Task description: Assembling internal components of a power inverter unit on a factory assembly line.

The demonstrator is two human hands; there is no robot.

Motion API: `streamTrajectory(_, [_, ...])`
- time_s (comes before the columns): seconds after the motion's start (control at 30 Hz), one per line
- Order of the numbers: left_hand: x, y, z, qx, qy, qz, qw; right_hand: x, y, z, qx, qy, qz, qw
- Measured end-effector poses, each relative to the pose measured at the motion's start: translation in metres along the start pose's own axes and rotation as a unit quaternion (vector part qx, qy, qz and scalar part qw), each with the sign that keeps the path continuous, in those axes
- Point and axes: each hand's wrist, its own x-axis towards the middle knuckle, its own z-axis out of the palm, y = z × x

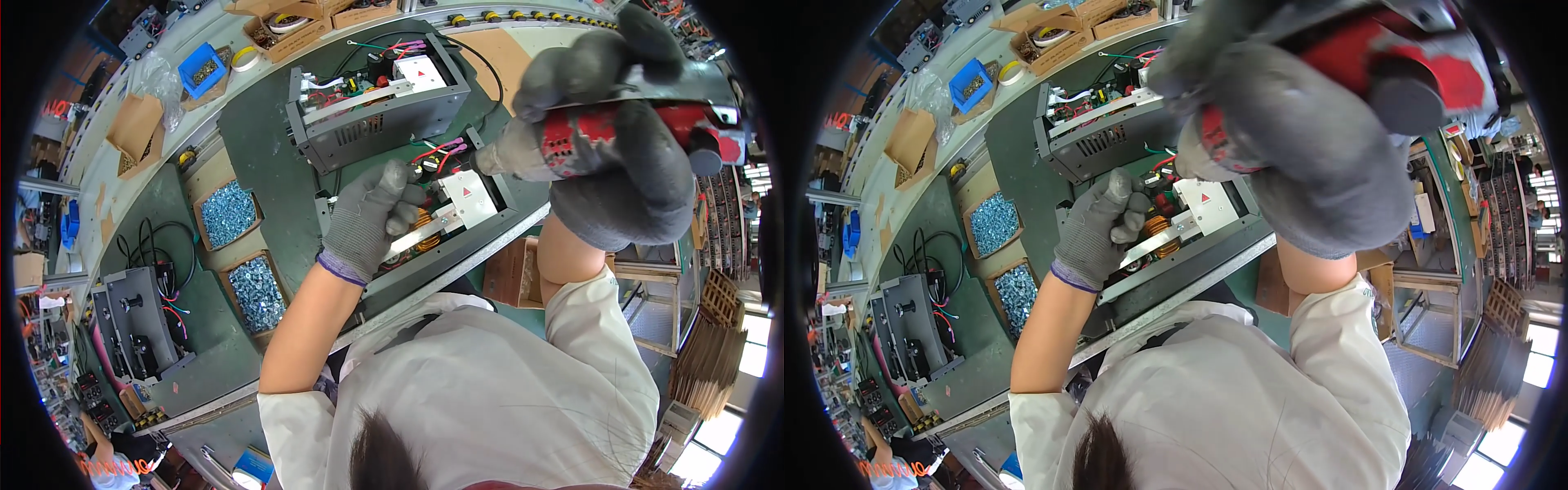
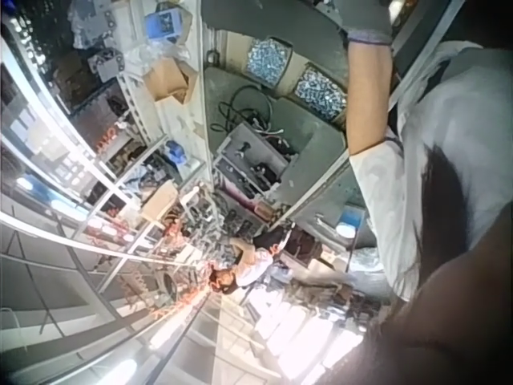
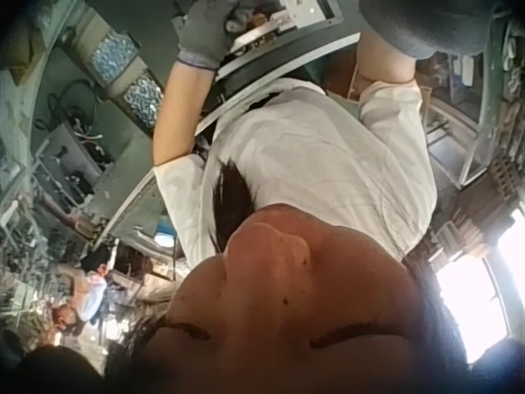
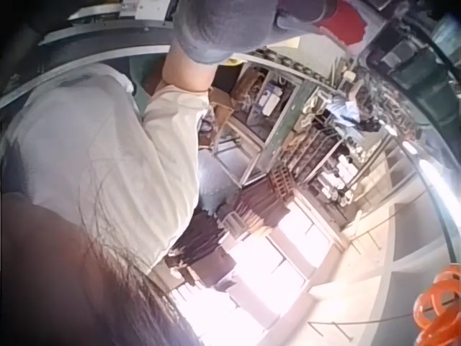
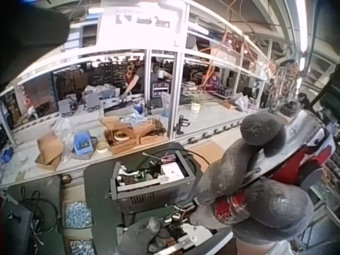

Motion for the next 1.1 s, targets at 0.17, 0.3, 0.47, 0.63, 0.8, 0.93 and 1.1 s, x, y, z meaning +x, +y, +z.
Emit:
streamTrajectory(0.17, [-0.003,0.002,0.007,-0.034,0.048,-0.007,0.998,-0.015,0.008,0.002,0.044,0.102,-0.065,0.992])
streamTrajectory(0.3, [-0.004,0.003,0.004,-0.037,0.013,-0.002,0.999,-0.016,0.012,0.001,0.055,0.092,-0.061,0.992])
streamTrajectory(0.47, [-0.003,0.003,0.001,-0.071,-0.017,-0.016,0.997,-0.018,0.013,0.002,0.067,0.125,-0.078,0.987])
streamTrajectory(0.63, [-0.002,-0.001,-0.001,-0.062,-0.034,0.05,0.996,-0.023,0.015,0.003,0.025,0.166,-0.082,0.982])
streamTrajectory(0.8, [-0.004,0.004,0.0,-0.03,-0.051,0.034,0.998,-0.027,0.014,0.001,-0.068,0.23,-0.103,0.965])
streamTrajectory(0.93, [0.005,0.003,-0.011,-0.126,-0.09,-0.056,0.986,-0.023,-0.001,-0.005,0.078,0.25,-0.039,0.964])
streamTrajectory(1.1, [0.005,-0.001,0.001,-0.04,-0.02,-0.004,0.999,-0.033,-0.007,-0.009,0.0,0.222,-0.027,0.975])
